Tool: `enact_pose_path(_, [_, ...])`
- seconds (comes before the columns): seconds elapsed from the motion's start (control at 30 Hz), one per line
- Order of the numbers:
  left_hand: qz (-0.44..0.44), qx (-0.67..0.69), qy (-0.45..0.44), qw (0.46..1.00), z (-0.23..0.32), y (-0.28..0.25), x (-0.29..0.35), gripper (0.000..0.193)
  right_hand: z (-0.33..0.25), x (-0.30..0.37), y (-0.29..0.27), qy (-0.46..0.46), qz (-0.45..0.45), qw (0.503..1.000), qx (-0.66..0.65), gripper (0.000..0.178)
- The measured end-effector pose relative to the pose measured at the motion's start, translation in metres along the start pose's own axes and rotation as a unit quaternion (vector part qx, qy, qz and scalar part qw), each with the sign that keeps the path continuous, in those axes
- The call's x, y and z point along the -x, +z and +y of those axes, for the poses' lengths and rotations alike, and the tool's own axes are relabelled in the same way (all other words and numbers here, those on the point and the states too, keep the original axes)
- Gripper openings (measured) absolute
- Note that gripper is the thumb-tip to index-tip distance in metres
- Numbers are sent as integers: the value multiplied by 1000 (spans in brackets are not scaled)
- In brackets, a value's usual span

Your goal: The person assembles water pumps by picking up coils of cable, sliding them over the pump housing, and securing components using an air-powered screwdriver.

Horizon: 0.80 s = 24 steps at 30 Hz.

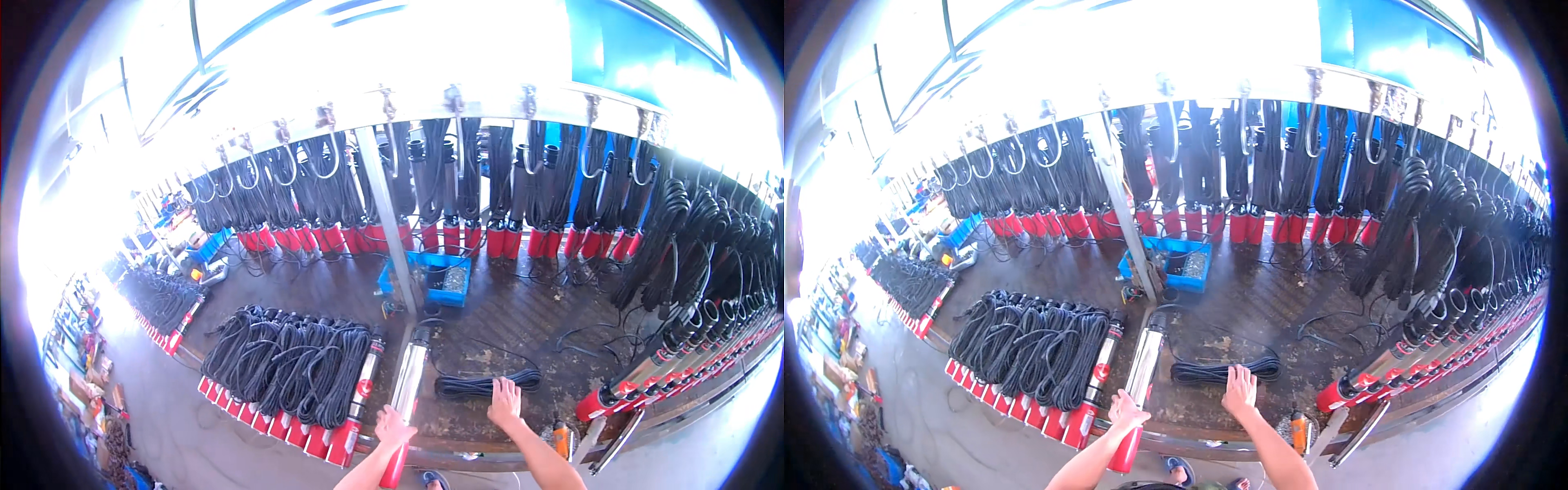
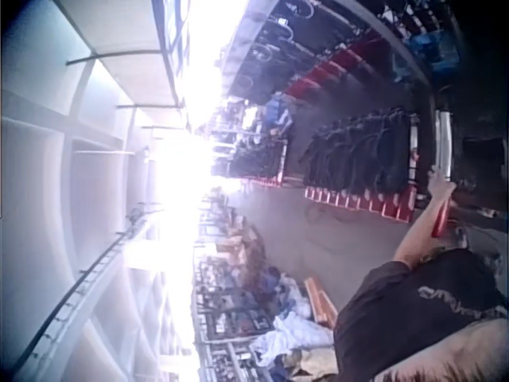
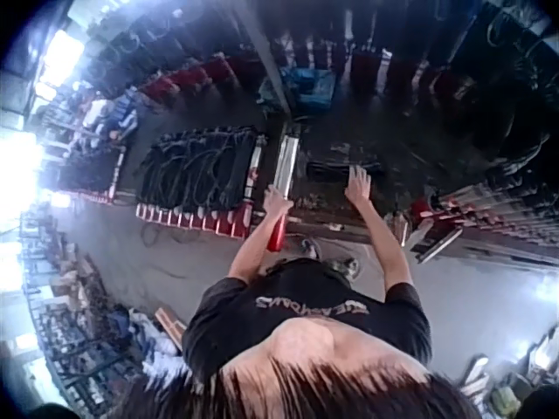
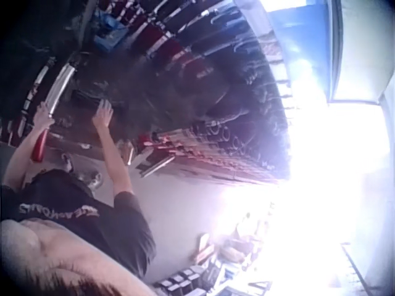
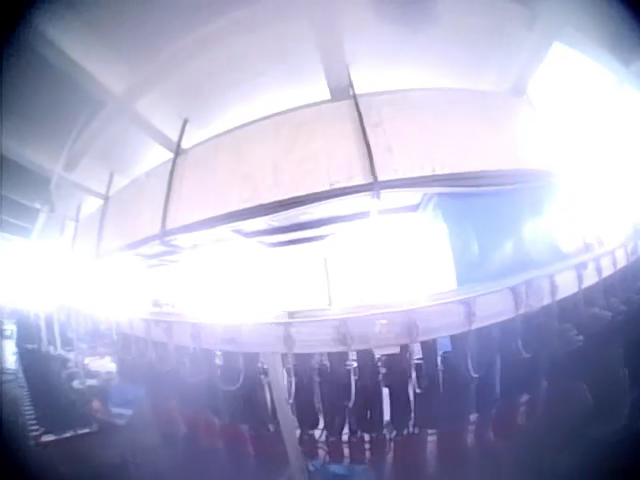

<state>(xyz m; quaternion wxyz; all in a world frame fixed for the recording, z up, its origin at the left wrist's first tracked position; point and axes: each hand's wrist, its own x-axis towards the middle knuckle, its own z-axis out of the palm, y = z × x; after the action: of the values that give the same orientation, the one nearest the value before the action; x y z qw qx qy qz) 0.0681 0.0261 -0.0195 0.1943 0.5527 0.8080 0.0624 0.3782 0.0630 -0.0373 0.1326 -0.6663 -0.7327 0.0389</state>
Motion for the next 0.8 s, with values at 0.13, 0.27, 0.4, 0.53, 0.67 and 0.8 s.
enact_pose_path(0.13, [-14,-26,-20,999,-23,2,-42,87,-1,-32,18,-31,-39,991,125,82])
enact_pose_path(0.27, [-21,-14,-24,999,-30,1,-39,82,7,-56,29,-26,-117,982,146,68])
enact_pose_path(0.4, [2,41,-45,998,-29,-1,-35,72,24,-73,34,3,-104,993,54,55])
enact_pose_path(0.53, [211,-61,108,970,-31,-11,-4,76,-4,-93,-3,7,6,988,-157,50])
enact_pose_path(0.67, [268,-130,156,942,-46,15,-13,53,-85,-105,-94,137,-76,795,-586,53])
enact_pose_path(0.8, [241,-88,189,948,-49,3,-11,64,-140,-91,-152,183,-105,558,-803,48])
